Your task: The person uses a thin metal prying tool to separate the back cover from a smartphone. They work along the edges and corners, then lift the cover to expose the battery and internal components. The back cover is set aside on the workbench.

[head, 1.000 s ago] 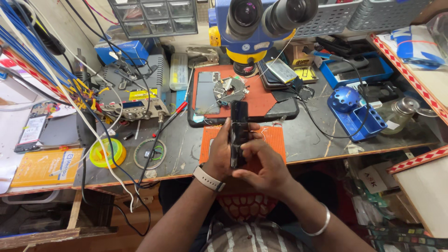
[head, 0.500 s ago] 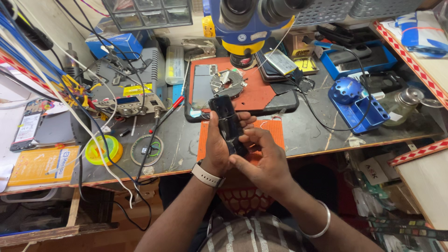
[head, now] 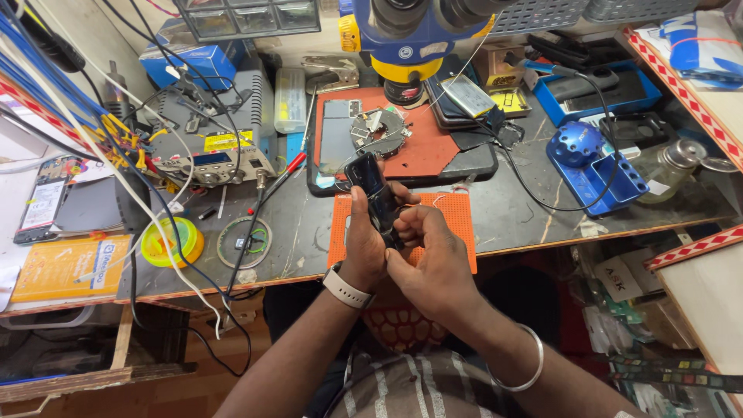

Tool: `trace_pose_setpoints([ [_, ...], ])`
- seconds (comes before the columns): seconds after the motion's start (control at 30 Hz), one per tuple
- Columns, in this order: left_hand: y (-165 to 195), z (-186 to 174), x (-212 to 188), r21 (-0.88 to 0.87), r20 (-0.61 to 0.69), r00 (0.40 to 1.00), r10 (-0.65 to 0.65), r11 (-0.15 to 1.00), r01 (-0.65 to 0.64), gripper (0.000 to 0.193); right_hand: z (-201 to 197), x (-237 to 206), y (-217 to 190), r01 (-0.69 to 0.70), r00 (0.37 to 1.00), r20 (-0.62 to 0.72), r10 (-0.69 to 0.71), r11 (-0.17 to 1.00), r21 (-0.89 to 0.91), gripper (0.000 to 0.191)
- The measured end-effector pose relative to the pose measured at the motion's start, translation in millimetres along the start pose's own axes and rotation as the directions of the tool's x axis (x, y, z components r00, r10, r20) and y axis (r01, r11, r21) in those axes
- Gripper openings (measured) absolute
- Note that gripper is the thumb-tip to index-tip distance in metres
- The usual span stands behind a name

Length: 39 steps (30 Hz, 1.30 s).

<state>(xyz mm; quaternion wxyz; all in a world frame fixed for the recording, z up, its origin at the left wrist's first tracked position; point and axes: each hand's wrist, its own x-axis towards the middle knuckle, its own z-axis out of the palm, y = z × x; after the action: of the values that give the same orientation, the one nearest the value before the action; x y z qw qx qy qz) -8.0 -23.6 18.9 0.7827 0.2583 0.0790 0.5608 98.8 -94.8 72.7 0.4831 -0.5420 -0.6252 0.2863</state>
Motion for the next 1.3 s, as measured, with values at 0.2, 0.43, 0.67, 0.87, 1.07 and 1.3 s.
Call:
trace_pose_setpoints([
  [0.2,-2.0,-0.8,1.4,0.081,-0.024,0.998,0.062,0.995,-0.060,0.069,5.7,3.6,16.3,-0.204,0.978,0.093,0.186,0.946,0.252,0.031],
  [0.43,0.9,-1.1,-0.9,0.069,0.014,1.000,-0.016,0.998,0.015,0.065,0.0,-5.1,16.3,0.010,1.000,-0.019,-0.005,0.953,0.304,0.063],
  [0.67,1.6,-1.8,0.4,0.045,0.025,0.999,-0.034,0.998,0.033,0.066,-4.3,-8.0,0.9,0.067,0.998,0.007,-0.067,0.997,0.033,0.067],
  [0.87,0.6,-3.7,0.5,0.181,-0.002,1.000,0.002,0.983,-0.002,0.066,8.0,-11.8,-1.7,0.092,0.995,-0.035,-0.094,0.994,-0.056,0.058],
  [1.07,1.2,-10.2,1.5,0.008,0.068,0.992,-0.105,0.994,0.105,0.067,7.7,-11.1,-2.7,0.182,0.977,-0.095,-0.190,0.980,-0.082,0.067],
  [1.3,-3.6,-9.4,5.2,0.100,-0.017,1.000,0.000,0.995,0.001,0.066,11.1,-12.4,5.9,0.189,0.981,-0.039,-0.193,0.979,-0.080,0.059],
])
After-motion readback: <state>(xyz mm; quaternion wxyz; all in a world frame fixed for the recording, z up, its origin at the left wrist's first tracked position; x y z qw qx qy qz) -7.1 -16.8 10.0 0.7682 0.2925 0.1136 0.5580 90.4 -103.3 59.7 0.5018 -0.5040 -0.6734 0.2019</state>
